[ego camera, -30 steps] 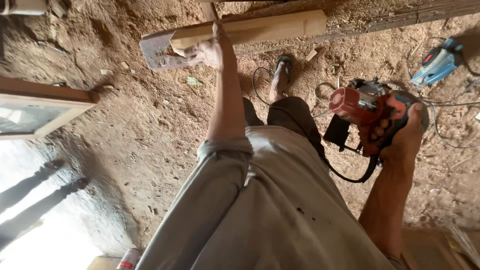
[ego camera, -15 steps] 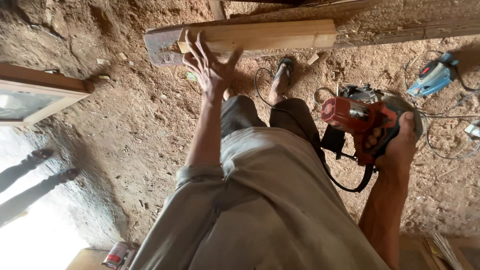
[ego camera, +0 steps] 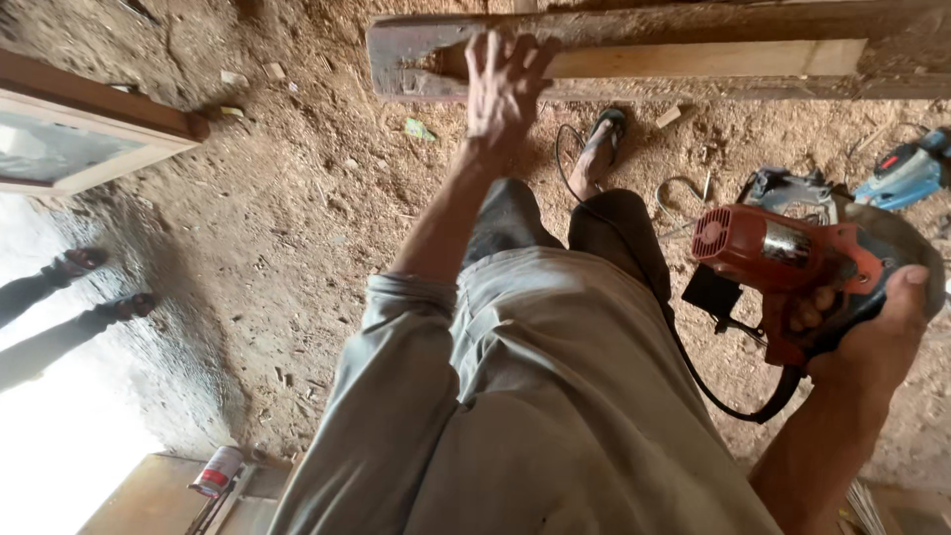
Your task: The person uses a circular saw to cut a wooden plank into smaller pieces. They repeatedly position the plank, cut it, and move the cut pieces aside.
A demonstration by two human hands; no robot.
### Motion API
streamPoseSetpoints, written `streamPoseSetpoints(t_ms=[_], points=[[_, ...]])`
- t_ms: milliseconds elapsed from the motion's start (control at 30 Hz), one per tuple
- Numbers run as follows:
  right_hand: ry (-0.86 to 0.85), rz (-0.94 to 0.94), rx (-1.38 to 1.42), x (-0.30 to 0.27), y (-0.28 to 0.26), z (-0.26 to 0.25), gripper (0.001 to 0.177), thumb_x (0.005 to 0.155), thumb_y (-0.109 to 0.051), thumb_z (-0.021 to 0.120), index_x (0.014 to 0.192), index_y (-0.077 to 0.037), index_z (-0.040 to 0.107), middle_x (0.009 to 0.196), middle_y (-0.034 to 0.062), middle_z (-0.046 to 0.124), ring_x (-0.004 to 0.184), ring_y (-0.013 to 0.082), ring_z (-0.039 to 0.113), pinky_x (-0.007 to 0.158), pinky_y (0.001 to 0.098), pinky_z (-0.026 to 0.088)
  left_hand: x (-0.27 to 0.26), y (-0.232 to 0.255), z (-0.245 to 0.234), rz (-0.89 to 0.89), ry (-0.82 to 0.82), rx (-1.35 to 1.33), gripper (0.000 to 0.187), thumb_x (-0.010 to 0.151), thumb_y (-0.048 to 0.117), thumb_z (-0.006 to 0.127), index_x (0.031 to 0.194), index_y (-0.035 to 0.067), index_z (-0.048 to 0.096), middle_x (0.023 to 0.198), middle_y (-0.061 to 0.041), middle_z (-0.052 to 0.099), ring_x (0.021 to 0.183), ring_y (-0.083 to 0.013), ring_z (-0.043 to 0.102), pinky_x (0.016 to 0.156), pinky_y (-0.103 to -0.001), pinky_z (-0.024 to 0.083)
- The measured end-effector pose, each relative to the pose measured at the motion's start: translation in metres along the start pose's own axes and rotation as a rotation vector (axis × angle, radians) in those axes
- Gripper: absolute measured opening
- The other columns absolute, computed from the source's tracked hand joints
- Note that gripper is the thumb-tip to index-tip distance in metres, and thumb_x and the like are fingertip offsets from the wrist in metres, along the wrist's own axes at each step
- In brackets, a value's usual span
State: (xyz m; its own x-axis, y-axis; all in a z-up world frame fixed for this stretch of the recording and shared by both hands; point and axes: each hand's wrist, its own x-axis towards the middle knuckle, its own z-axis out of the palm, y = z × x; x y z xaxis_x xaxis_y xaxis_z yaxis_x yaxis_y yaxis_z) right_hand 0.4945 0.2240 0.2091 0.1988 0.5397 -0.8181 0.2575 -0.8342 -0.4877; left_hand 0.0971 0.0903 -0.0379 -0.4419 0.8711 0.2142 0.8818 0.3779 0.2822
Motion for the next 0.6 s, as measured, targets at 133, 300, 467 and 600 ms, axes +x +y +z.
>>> streamPoseSetpoints(t_ms=[133,300,467,600], points=[[0.046,-0.128,-0.028,-0.032,0.016,0.016,0.061,0.109,-0.069,0.029,0.092,-0.02,0.062,0.065,-0.0005,0.049,0.052,0.0149,0.044,0.049,0.0264,0.04,-0.013,-0.069,-0.029,0.08,-0.077,0.071,0.039,0.1,0.036,0.081,0.137,0.033,0.069,0.132,-0.003,0.07,0.115,-0.0292,0.058,0.098,-0.059,0.047],[-0.124,-0.353,-0.181,-0.095,0.023,0.05,0.053,0.118,-0.041,0.02,0.077,-0.02,0.046,0.067,0.0007,0.044,0.053,0.0136,0.042,0.05,0.0252,0.036,-0.018,-0.109,-0.037,0.143,-0.015,-0.281,0.049,0.093,0.014,0.067,0.141,0.022,0.064,0.111,-0.002,0.071,0.101,-0.0238,0.058,0.086,-0.043,0.045],[-0.669,-0.263,0.183,-0.088,0.058,0.068,0.08,0.094,-0.088,0.073,0.091,-0.009,0.058,0.077,0.0015,0.055,0.056,0.0146,0.046,0.06,0.0316,0.038,-0.031,-0.139,-0.048,-0.057,0.003,-0.773,0.027,0.106,0.037,0.072,0.125,0.017,0.07,0.119,-0.006,0.079,0.102,-0.0217,0.076,0.096,-0.044,0.054],[-0.978,-0.171,0.363,-0.109,0.031,0.184,0.111,0.103,-0.065,0.089,0.165,0.008,0.033,0.077,0.0037,0.067,0.061,0.0095,0.061,0.057,0.0238,0.051,-0.035,-0.138,-0.048,-0.17,-0.096,-0.961,0.023,0.106,0.025,0.068,0.128,0.022,0.071,0.113,0.0,0.074,0.058,-0.0053,0.051,0.048,-0.022,0.046]])
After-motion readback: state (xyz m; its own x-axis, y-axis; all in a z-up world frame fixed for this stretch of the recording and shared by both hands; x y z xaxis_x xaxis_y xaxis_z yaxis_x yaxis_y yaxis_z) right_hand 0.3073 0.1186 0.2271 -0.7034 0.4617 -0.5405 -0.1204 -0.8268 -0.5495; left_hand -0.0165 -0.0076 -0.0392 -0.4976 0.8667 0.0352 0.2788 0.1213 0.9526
